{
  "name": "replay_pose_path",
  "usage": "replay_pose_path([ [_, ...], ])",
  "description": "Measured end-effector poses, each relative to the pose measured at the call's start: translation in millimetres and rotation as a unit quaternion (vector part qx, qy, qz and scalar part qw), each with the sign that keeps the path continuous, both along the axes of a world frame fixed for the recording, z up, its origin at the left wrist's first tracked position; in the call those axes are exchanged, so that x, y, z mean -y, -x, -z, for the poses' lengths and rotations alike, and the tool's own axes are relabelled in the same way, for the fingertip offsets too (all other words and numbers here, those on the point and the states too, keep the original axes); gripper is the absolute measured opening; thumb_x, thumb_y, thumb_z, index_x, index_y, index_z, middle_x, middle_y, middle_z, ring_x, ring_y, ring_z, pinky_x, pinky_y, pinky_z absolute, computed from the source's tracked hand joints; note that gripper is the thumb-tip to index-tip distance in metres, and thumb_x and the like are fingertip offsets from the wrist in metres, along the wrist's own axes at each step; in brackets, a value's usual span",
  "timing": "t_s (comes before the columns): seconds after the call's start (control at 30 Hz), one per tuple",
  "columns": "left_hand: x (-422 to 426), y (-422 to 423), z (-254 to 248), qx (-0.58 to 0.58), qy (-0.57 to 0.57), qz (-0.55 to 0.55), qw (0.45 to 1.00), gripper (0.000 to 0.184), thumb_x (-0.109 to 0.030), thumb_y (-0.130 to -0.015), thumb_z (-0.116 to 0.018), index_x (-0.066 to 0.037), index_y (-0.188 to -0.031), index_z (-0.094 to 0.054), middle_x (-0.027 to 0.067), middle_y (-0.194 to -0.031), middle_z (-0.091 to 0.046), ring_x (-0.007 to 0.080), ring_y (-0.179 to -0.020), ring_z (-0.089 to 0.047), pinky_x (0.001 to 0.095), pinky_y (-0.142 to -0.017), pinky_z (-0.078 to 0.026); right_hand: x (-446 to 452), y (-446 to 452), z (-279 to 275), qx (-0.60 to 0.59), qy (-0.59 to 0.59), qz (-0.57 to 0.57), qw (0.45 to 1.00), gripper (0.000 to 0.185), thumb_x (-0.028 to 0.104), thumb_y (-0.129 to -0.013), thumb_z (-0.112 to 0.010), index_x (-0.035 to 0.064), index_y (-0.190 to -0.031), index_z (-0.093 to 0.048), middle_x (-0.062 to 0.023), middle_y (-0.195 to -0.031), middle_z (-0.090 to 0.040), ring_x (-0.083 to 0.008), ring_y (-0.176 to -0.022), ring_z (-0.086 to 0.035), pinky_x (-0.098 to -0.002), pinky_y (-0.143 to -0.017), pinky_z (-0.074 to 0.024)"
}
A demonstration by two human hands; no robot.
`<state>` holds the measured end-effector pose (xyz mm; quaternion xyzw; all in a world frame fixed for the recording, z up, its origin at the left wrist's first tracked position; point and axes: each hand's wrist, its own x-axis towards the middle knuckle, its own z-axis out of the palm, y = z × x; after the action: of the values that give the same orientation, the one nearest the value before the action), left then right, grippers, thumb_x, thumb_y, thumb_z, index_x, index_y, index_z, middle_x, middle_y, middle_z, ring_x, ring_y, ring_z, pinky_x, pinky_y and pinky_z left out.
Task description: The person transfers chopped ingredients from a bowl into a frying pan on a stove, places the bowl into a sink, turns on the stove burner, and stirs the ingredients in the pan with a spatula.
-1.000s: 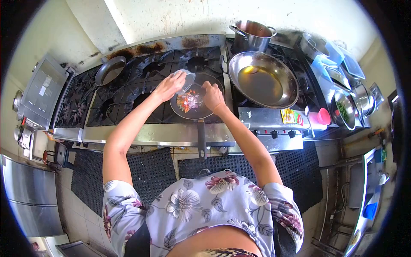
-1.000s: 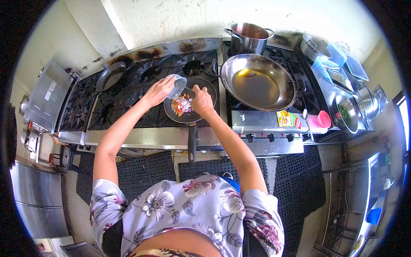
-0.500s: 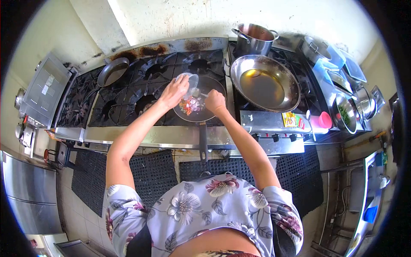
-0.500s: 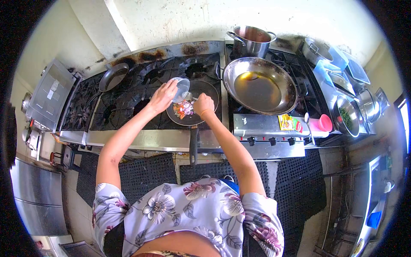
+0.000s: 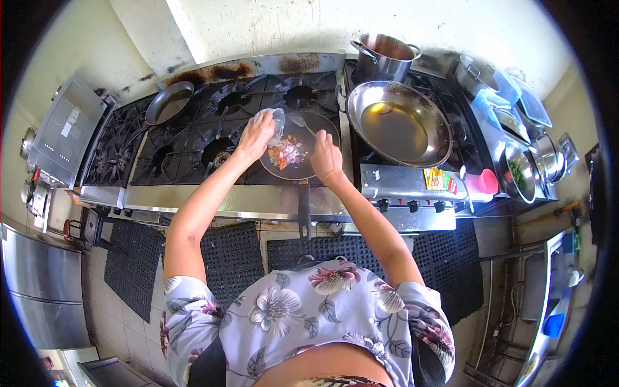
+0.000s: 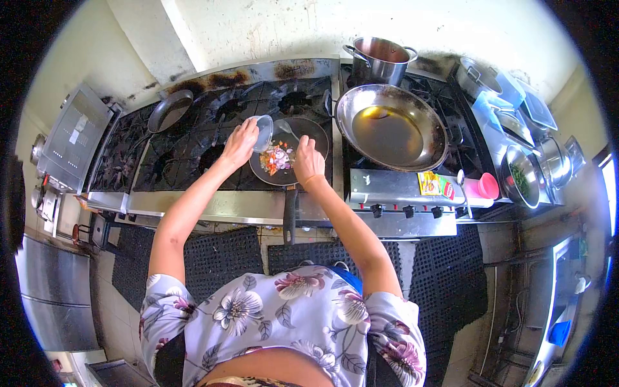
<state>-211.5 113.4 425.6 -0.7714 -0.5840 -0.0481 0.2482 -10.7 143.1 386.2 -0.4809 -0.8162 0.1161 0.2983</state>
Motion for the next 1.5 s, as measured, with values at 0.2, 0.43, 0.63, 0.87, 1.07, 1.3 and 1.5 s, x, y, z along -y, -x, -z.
replay_pose_path([
  [0.2,2.6,2.4,1.7,0.037,0.021,-0.011,0.999,0.044,0.0,-0.054,-0.067,0.005,-0.095,-0.048,0.0179,-0.115,-0.043,0.03,-0.109,-0.044,0.0357,-0.086,-0.044,-1.1,-5.0,12.1,0.029,0.009,-0.008,1.0,0.027,0.001,-0.072,-0.049,0.0015,-0.097,-0.039,-0.0215,-0.089,-0.052,-0.0392,-0.068,-0.058,-0.0436,-0.057,-0.0483],
  [0.43,3.5,-0.5,-2.9,0.026,0.009,0.015,1.0,0.045,0.001,-0.054,-0.067,0.004,-0.094,-0.048,0.0184,-0.116,-0.042,0.031,-0.11,-0.043,0.0369,-0.088,-0.042,-11.5,-4.4,9.8,0.005,-0.007,0.01,1.0,0.029,0.004,-0.071,-0.052,0.001,-0.096,-0.038,-0.0213,-0.084,-0.053,-0.0372,-0.065,-0.06,-0.0437,-0.056,-0.049],
  [0.63,2.8,-4.5,-6.8,0.019,0.005,0.027,0.999,0.044,0.001,-0.054,-0.067,0.004,-0.094,-0.048,0.0186,-0.116,-0.042,0.0313,-0.111,-0.042,0.0371,-0.09,-0.04,-1.9,-0.3,2.8,-0.038,0.012,0.028,0.999,0.028,0.005,-0.071,-0.05,0.0028,-0.096,-0.037,-0.0224,-0.083,-0.054,-0.041,-0.07,-0.058,-0.0457,-0.06,-0.0478],
  [0.87,10.6,-2.8,-14.0,0.021,-0.017,0.078,0.997,0.044,0.001,-0.057,-0.065,0.007,-0.099,-0.051,0.02,-0.122,-0.04,0.0321,-0.117,-0.039,0.0353,-0.097,-0.036,-26.7,-9.0,18.8,-0.137,0.12,0.046,0.982,0.015,0.01,-0.076,-0.044,0.0073,-0.087,-0.054,-0.0212,-0.084,-0.06,-0.0397,-0.082,-0.057,-0.0448,-0.074,-0.0445],
  [1.07,14.5,0.2,-18.4,0.028,-0.049,0.118,0.991,0.03,0.0,-0.065,-0.055,0.008,-0.094,-0.052,0.0219,-0.119,-0.044,0.0314,-0.113,-0.041,0.036,-0.091,-0.038,-33.0,-13.7,17.1,-0.143,0.116,0.066,0.981,0.017,0.014,-0.076,-0.044,0.0055,-0.08,-0.059,-0.0211,-0.082,-0.061,-0.0388,-0.083,-0.058,-0.0431,-0.076,-0.045],
  [1.3,15.1,0.6,-19.1,0.07,-0.033,0.07,0.995,0.036,0.001,-0.061,-0.059,0.006,-0.096,-0.05,0.0198,-0.119,-0.042,0.0307,-0.114,-0.04,0.036,-0.091,-0.038,-17.7,-10.4,6.1,-0.127,0.071,0.054,0.988,0.015,0.007,-0.077,-0.044,0.0031,-0.091,-0.046,-0.0232,-0.078,-0.06,-0.041,-0.075,-0.058,-0.0472,-0.068,-0.0453],
  [1.5,6.1,2.1,-19.0,0.114,-0.034,0.055,0.991,0.04,0.003,-0.059,-0.059,0.006,-0.097,-0.049,0.0194,-0.118,-0.042,0.0306,-0.114,-0.041,0.0353,-0.091,-0.039,0.1,-7.2,8.7,0.021,-0.003,-0.043,0.999,0.025,0.003,-0.075,-0.046,0.0011,-0.097,-0.034,-0.0222,-0.076,-0.056,-0.0388,-0.063,-0.059,-0.0447,-0.053,-0.0482],
])
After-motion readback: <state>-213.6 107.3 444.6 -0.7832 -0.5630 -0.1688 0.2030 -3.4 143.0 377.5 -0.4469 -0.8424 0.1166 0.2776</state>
